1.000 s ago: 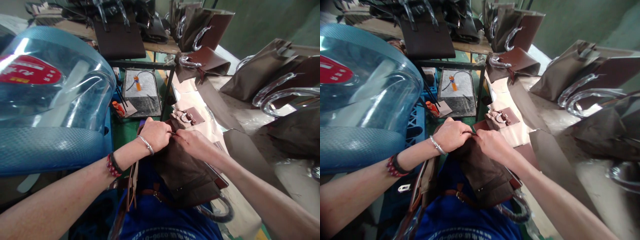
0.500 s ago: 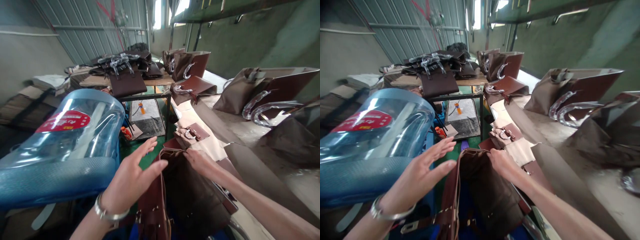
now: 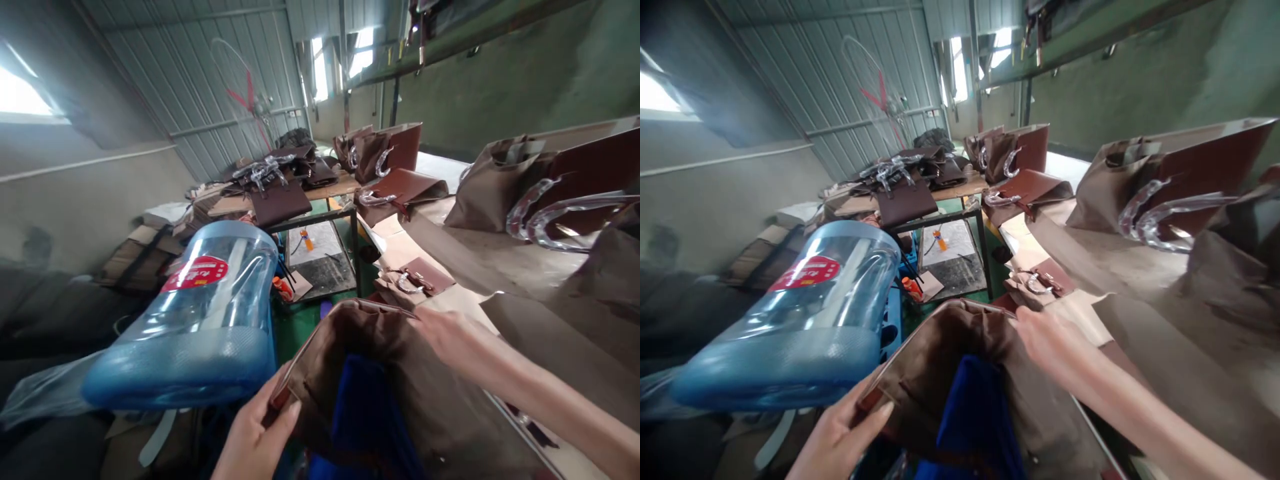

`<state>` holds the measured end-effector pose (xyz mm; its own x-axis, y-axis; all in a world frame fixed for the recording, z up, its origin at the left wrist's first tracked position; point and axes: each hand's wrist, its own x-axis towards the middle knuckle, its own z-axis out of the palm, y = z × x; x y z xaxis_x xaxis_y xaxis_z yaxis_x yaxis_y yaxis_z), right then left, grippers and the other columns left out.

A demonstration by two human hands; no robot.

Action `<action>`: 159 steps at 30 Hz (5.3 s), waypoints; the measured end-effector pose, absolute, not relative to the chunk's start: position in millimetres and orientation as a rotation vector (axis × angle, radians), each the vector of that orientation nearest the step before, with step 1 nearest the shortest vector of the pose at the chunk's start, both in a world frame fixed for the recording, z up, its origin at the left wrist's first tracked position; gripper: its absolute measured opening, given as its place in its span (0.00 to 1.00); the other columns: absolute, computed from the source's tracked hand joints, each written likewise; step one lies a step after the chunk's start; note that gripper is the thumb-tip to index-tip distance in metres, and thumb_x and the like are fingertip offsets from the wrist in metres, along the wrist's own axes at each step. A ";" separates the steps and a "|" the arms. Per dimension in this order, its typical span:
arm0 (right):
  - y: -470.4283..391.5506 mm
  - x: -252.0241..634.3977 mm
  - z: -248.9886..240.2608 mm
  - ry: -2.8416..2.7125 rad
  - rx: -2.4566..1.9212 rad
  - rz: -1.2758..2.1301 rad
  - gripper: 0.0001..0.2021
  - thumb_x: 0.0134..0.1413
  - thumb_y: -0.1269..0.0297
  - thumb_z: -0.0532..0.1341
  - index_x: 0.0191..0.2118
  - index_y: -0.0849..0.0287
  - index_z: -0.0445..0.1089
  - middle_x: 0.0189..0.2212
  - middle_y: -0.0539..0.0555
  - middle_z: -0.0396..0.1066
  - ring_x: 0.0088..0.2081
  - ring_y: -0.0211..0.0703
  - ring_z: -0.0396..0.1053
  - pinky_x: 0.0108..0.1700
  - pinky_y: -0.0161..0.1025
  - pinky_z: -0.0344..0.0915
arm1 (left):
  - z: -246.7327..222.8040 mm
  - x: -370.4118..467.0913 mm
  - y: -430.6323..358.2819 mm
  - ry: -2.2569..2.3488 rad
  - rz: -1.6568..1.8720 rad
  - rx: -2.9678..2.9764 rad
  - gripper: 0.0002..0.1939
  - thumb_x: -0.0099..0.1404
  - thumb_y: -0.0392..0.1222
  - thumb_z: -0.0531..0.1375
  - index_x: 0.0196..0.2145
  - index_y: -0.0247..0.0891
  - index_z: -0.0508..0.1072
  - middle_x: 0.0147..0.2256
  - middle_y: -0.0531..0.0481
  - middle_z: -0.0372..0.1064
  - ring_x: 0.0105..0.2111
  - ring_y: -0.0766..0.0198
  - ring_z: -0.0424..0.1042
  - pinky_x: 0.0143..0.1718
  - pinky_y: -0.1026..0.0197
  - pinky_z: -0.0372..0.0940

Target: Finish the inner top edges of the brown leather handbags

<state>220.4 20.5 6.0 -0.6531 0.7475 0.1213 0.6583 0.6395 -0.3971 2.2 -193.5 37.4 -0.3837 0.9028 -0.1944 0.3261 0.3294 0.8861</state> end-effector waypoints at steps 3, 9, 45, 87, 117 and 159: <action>30.6 246.9 -8.6 -2.710 -1.084 0.369 0.13 0.53 0.59 0.50 0.21 0.55 0.62 0.22 0.60 0.65 0.21 0.42 0.61 0.24 0.40 0.53 | 54.9 -14.5 -186.5 1.470 1.070 0.867 0.24 0.53 0.41 0.58 0.49 0.41 0.64 0.45 0.48 0.67 0.48 0.53 0.62 0.51 0.51 0.56; 45.1 266.9 -33.9 -2.860 -1.264 0.148 0.11 0.51 0.54 0.53 0.32 0.56 0.64 0.22 0.58 0.67 0.26 0.49 0.67 0.25 0.41 0.55 | 33.9 -20.0 -150.2 1.103 0.941 0.759 0.24 0.49 0.34 0.60 0.46 0.39 0.67 0.41 0.47 0.69 0.43 0.56 0.65 0.48 0.53 0.55; -20.9 150.5 15.7 -2.706 -0.625 0.773 0.05 0.51 0.68 0.54 0.26 0.61 0.61 0.24 0.51 0.65 0.29 0.37 0.60 0.35 0.35 0.55 | 48.7 -1.9 -120.2 1.580 0.526 0.984 0.16 0.56 0.51 0.53 0.35 0.34 0.63 0.28 0.53 0.61 0.28 0.67 0.59 0.29 0.67 0.57; -5.9 177.1 -3.3 -2.634 -0.588 0.846 0.06 0.52 0.63 0.56 0.29 0.61 0.65 0.28 0.53 0.68 0.35 0.39 0.64 0.40 0.35 0.57 | 37.8 14.4 -126.8 1.929 0.555 1.180 0.14 0.58 0.50 0.53 0.26 0.36 0.66 0.20 0.56 0.54 0.22 0.70 0.54 0.23 0.69 0.53; -6.1 177.3 -5.2 -2.635 -0.841 0.858 0.10 0.53 0.61 0.54 0.28 0.61 0.65 0.25 0.54 0.68 0.34 0.42 0.66 0.39 0.36 0.58 | 43.4 19.1 -123.9 1.885 0.522 1.084 0.13 0.55 0.50 0.55 0.29 0.36 0.68 0.21 0.55 0.61 0.22 0.69 0.58 0.23 0.69 0.55; 5.1 198.9 -14.1 -2.496 -0.865 0.909 0.14 0.49 0.56 0.57 0.40 0.58 0.61 0.27 0.51 0.69 0.32 0.42 0.66 0.31 0.34 0.57 | 41.7 29.2 -44.5 1.486 0.107 1.152 0.11 0.55 0.43 0.54 0.28 0.30 0.69 0.23 0.53 0.64 0.24 0.67 0.60 0.24 0.67 0.55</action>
